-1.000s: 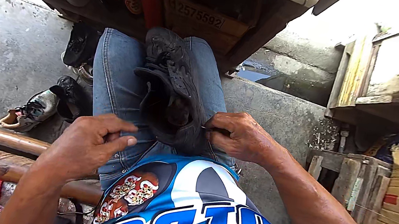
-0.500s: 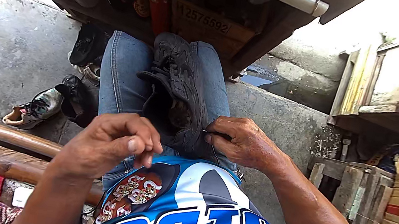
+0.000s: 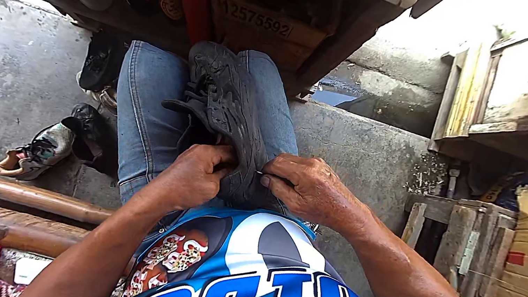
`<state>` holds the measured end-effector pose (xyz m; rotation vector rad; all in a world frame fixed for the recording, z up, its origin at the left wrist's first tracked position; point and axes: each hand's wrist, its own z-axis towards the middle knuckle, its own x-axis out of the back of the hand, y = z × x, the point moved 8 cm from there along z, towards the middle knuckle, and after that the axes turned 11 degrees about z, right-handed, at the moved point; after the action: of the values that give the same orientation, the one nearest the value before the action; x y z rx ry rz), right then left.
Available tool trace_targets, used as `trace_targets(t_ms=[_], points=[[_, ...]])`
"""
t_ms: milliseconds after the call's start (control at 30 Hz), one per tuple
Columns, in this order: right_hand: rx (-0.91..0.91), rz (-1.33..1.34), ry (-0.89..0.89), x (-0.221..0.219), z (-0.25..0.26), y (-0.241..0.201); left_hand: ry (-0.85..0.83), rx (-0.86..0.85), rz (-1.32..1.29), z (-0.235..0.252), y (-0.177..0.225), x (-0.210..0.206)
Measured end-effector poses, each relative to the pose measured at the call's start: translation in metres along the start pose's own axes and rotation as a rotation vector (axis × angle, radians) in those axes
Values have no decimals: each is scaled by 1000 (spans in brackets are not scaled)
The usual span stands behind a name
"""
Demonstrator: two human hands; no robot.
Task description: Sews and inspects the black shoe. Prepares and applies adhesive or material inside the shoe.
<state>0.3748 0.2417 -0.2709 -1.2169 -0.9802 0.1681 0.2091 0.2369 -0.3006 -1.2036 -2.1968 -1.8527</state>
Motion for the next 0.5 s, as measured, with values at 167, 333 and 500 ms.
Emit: trace_targets(t_ms=[167, 333, 500], points=[[-20, -30, 39, -1, -3, -1, 31, -11, 75, -7, 0, 3], [-61, -75, -44, 1, -8, 1, 222, -44, 325, -22, 17, -2], [-148, -181, -206, 1, 0, -13, 234, -134, 476, -26, 35, -11]])
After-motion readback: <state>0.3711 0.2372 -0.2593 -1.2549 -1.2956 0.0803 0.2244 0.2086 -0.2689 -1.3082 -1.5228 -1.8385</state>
